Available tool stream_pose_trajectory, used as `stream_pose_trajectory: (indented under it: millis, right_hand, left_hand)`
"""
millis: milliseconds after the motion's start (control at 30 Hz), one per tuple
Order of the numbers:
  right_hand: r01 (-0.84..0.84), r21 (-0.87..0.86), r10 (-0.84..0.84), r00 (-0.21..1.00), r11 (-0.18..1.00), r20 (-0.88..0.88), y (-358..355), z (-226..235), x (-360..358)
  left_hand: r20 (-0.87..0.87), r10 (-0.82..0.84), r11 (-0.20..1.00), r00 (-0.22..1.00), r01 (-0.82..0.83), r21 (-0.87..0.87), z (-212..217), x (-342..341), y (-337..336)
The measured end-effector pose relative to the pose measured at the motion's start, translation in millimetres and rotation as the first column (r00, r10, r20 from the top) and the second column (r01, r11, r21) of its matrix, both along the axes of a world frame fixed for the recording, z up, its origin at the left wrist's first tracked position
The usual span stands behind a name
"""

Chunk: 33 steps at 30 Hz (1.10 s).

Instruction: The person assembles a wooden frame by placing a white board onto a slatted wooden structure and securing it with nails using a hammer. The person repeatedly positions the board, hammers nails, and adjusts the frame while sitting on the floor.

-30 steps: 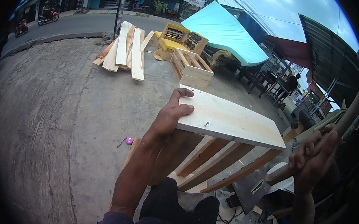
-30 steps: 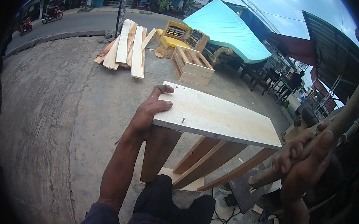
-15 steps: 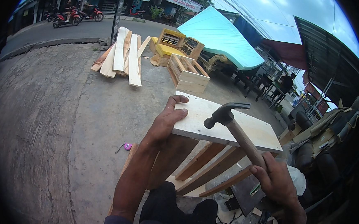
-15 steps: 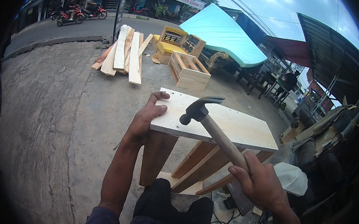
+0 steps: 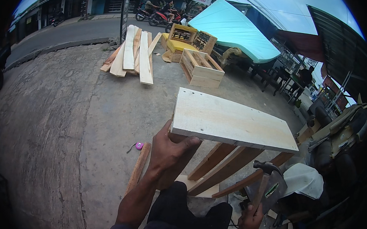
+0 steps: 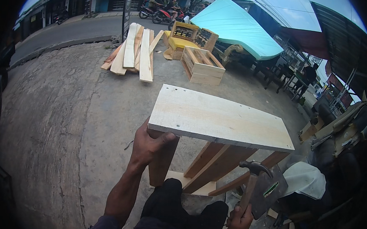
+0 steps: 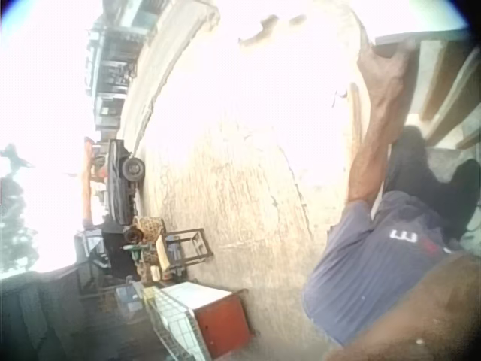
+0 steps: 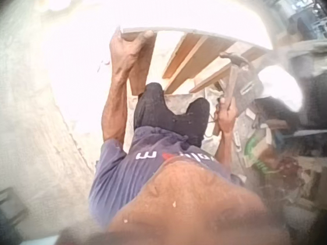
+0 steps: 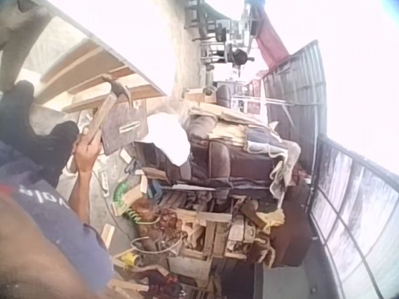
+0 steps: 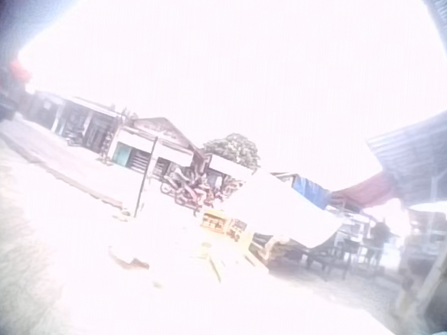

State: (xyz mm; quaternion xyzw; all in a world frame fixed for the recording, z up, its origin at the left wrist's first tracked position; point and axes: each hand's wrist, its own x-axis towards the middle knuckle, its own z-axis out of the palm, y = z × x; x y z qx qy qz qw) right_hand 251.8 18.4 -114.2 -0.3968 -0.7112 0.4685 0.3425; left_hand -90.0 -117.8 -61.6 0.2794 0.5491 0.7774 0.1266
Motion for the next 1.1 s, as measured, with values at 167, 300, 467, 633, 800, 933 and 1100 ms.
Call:
stream_pose_trajectory:
  millis: [167, 300, 467, 633, 800, 933, 1100]
  right_hand:
    - [-0.062, 0.167, 0.050, 0.996, 0.984, 0.073, 14, 2, -7]
    - [-0.069, 0.220, 0.054, 0.996, 0.973, 0.077, 13, 0, 0]
    - [0.016, 0.175, -0.020, 1.000, 0.984, 0.022, -7, -16, 50]
    - [0.256, -0.006, -0.257, 0.966, 0.967, -0.019, -14, -31, 115]
    - [0.406, -0.193, -0.429, 0.898, 0.893, -0.097, -9, -60, 151]
    - [0.416, -0.281, -0.468, 0.871, 0.865, -0.151, -6, -53, 138]
    - [0.373, -0.310, -0.431, 0.891, 0.874, -0.144, 1, -60, 112]
  left_hand:
    - [-0.061, 0.099, 0.995, 0.993, -0.098, 0.011, -11, 2, 10]
    - [-0.104, 0.114, 0.986, 0.988, -0.100, 0.130, -41, -5, 10]
    - [-0.130, 0.150, 0.989, 0.980, -0.151, 0.000, -102, -36, 10]
    - [-0.262, 0.174, 0.982, 0.949, -0.188, -0.029, -30, -20, 74]
    - [-0.522, 0.024, 0.961, 0.853, -0.163, -0.223, 63, -16, 121]
    - [-0.668, -0.197, 0.946, 0.717, -0.040, -0.321, 118, 9, 160]
    - [-0.739, -0.496, 0.811, 0.456, -0.062, -0.582, 79, 15, 230]
